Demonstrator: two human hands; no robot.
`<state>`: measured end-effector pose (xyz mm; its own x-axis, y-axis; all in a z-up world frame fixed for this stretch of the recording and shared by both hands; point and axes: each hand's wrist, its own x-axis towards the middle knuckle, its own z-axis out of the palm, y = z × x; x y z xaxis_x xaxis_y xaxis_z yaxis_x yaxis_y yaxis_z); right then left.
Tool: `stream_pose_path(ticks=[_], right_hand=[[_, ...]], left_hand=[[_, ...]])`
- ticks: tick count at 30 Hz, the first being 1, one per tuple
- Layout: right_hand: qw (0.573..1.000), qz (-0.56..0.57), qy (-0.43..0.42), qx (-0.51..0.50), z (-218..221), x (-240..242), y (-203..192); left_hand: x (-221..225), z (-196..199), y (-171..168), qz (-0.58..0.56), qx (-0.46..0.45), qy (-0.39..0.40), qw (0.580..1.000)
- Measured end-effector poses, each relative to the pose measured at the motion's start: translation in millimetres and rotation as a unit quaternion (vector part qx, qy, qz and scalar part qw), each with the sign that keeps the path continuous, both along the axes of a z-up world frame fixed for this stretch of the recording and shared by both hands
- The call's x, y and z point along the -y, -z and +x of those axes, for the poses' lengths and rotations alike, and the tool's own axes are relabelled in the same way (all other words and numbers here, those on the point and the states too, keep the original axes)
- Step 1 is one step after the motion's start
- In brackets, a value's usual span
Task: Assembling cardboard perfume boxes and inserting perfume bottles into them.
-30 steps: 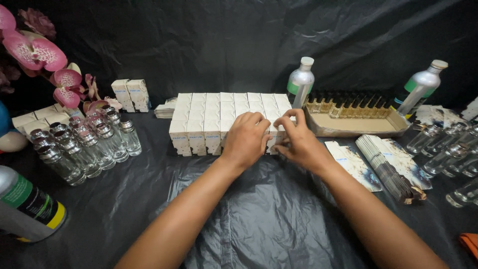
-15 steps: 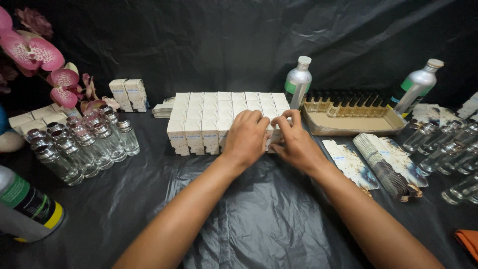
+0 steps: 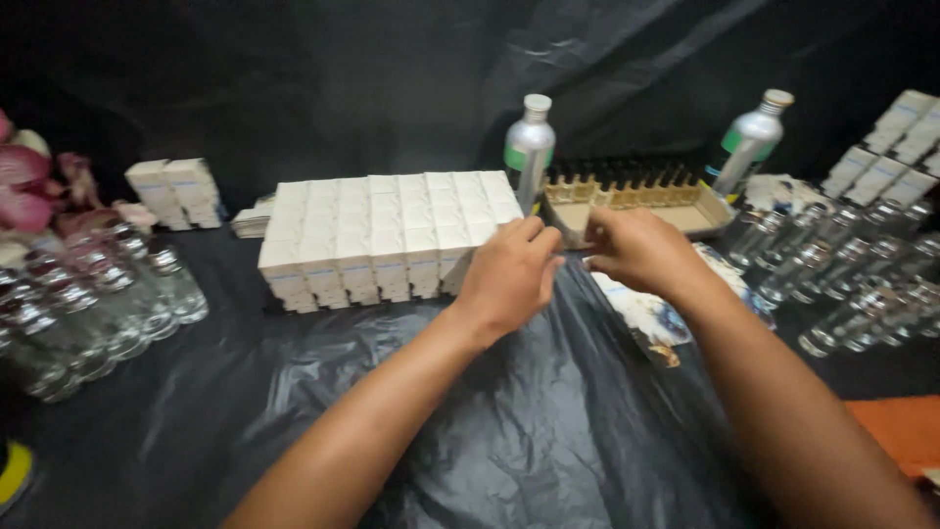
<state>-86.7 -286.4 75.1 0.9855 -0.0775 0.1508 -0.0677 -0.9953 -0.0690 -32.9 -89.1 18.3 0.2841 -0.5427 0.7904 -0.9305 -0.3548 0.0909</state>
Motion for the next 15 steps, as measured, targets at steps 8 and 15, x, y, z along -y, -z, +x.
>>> stream_pose_path(ticks=[8,15], right_hand=[[0.990,-0.029,0.110,-0.086,-7,63,36],[0.985,-0.023,0.136,-0.107,1,74,61]], left_hand=[[73,-2,31,0.082,-0.133,0.056,0.986],[106,-5,42,0.135,-0.146,0.032,0.980]])
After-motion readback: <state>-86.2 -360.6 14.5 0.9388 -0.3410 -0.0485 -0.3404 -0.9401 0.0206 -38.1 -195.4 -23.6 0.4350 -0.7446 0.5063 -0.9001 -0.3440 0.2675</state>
